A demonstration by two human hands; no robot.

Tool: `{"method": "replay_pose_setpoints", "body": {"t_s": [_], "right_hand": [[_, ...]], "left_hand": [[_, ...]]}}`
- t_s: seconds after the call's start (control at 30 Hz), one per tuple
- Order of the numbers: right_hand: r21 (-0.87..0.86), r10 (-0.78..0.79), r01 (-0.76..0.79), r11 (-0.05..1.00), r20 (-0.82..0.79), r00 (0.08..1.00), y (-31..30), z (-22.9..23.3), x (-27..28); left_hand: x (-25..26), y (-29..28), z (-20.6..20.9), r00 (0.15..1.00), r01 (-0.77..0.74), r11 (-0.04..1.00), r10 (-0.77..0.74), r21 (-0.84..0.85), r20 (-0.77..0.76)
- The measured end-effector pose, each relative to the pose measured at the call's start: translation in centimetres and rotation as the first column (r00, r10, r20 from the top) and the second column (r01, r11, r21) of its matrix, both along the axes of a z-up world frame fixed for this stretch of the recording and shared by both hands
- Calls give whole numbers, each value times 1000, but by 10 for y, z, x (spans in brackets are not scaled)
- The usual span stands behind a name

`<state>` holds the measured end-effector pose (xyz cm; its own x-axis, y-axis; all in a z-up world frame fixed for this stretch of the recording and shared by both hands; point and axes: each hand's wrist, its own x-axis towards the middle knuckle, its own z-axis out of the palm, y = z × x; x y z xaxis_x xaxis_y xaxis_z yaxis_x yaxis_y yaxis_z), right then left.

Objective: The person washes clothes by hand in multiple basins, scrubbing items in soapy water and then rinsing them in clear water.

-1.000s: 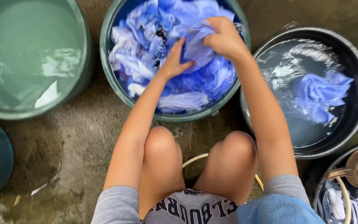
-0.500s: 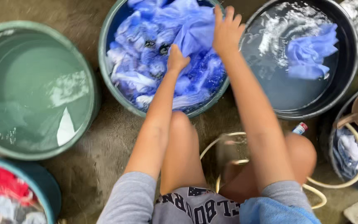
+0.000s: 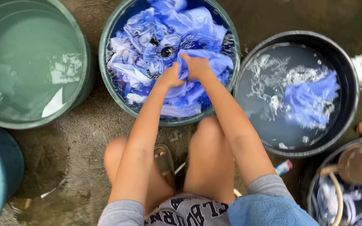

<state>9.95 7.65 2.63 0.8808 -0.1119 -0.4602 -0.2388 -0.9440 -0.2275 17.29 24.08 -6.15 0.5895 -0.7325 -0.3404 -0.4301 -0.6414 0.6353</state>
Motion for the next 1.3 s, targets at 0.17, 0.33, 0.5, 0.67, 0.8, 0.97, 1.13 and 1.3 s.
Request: {"method": "replay_pose_setpoints", "body": {"t_s": [0.17,0.33,0.5,0.67,0.8,0.97,1.13,1.3], "right_hand": [[-71,-12,41,997,362,932,13,-93,-27],[-20,-10,18,1000,348,937,8,-150,-50],[109,97,-110,988,117,988,-15,-137,-25],[493,-138,-12,870,266,954,-26,-95,-22],[205,-172,-11,979,847,502,22,-56,-20],[224,-172,113,968,266,948,32,-75,-23],[398,-247,104,911,328,912,-1,-15,-57],[809,-541,62,585,333,772,-11,95,-73]], "left_hand": [[-51,10,3,964,-76,994,92,-74,248],[-84,25,-20,965,37,986,7,-162,263],[-40,42,-38,965,253,927,-223,-277,136],[-21,58,-38,961,-46,970,-22,-238,-275],[-42,60,-13,904,-162,918,286,-362,319],[-36,34,10,957,-203,979,202,-17,208],[-31,18,72,996,-41,992,50,-118,80],[-35,3,142,987,-15,785,112,-619,118]]}}
